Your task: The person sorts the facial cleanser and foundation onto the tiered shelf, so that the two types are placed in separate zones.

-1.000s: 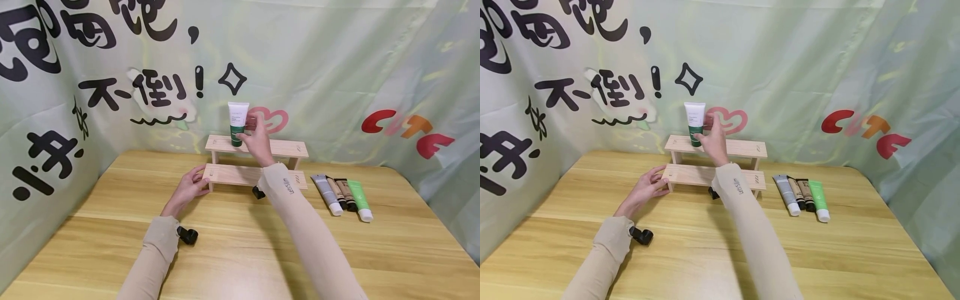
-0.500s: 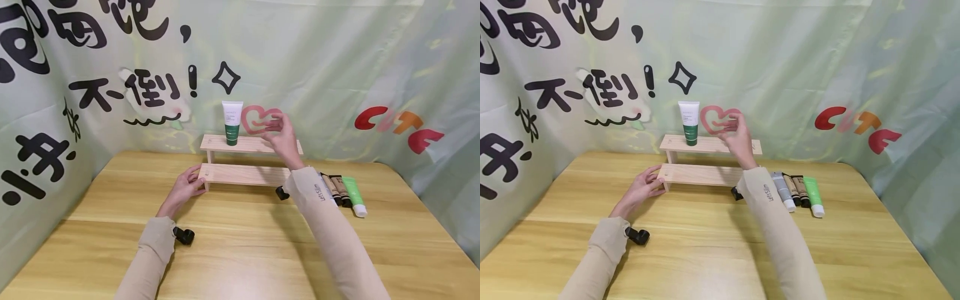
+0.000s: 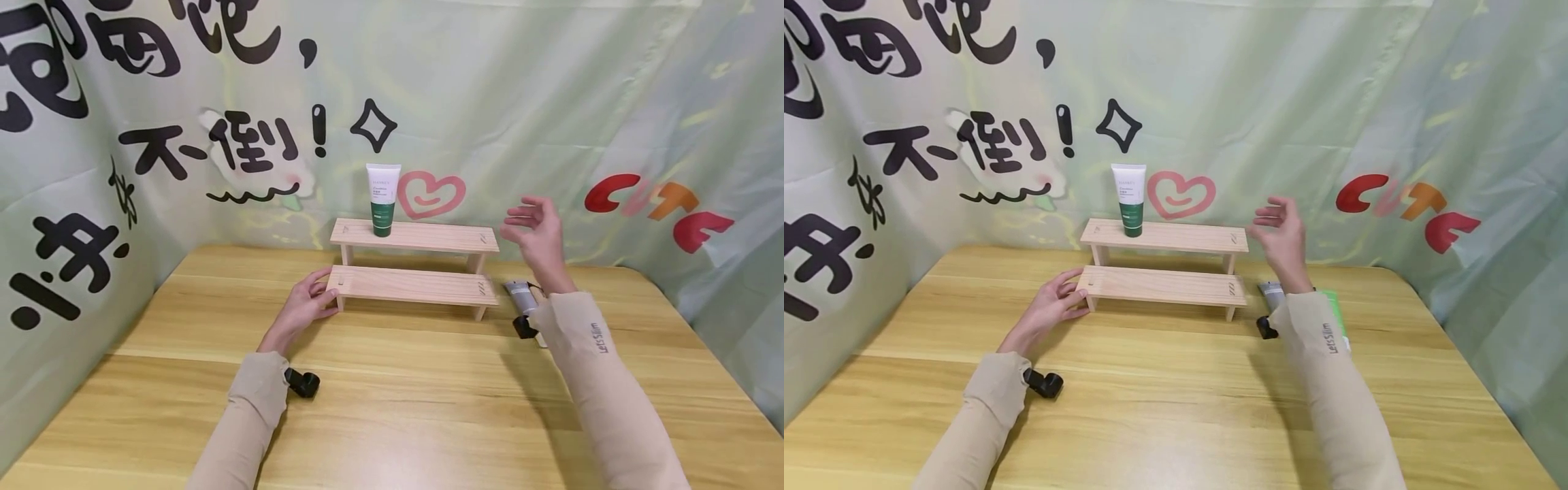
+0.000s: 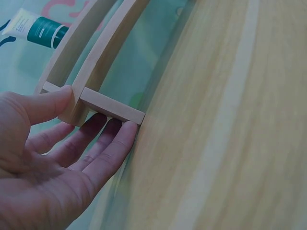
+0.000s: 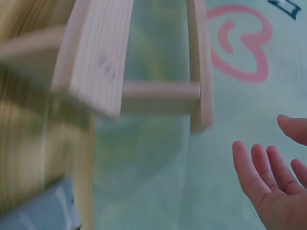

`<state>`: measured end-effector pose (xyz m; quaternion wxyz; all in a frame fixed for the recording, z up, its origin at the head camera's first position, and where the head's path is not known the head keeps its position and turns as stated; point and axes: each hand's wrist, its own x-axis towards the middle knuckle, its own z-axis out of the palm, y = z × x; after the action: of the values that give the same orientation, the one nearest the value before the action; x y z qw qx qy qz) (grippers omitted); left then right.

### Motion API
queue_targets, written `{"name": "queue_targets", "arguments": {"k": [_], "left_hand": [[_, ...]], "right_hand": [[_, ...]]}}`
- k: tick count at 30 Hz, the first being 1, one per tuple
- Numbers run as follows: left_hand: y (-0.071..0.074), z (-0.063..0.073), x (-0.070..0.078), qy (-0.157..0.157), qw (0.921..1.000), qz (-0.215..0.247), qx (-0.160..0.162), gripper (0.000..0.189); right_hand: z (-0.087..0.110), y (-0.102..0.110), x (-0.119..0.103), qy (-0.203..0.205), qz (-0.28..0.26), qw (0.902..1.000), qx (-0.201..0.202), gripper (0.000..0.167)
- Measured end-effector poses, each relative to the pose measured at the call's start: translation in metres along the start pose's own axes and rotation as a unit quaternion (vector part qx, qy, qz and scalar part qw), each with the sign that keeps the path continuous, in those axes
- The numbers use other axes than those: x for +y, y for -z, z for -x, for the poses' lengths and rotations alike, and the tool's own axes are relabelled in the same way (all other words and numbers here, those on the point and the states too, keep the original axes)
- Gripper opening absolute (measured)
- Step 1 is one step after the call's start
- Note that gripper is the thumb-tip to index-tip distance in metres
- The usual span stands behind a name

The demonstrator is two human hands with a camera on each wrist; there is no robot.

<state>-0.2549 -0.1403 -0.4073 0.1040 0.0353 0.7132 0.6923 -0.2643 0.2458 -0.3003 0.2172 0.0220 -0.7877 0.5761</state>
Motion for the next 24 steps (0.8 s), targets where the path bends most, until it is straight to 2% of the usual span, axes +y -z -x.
{"name": "queue_targets", "arguments": {"k": [4, 13, 17, 19, 24], "left_hand": [[0.001, 0.0, 0.001, -0.004, 1.0, -0.002, 0.004, 0.056], [0.0, 0.002, 0.001, 0.001, 1.0, -0.001, 0.001, 0.057], [0.001, 0.002, 0.0, 0.002, 1.0, -0.003, 0.001, 0.057], [0.001, 0.002, 0.0, 0.001, 1.0, -0.003, 0.0, 0.057], [0.001, 0.002, 0.0, -0.005, 1.0, 0.0, -0.002, 0.057]], "right_hand": [[0.003, 0.024, 0.009, -0.013, 0.003, 0.9998, 0.017, 0.055], [0.018, 0.066, 0.029, -0.042, -0.074, 0.9959, 0.031, 0.046], [0.027, 0.08, 0.035, -0.057, -0.052, 0.9963, 0.037, 0.043], [0.029, 0.088, 0.042, -0.063, -0.018, 0.997, 0.04, 0.042], [0.028, 0.113, 0.086, -0.065, 0.034, 0.9964, 0.042, 0.047]]}}
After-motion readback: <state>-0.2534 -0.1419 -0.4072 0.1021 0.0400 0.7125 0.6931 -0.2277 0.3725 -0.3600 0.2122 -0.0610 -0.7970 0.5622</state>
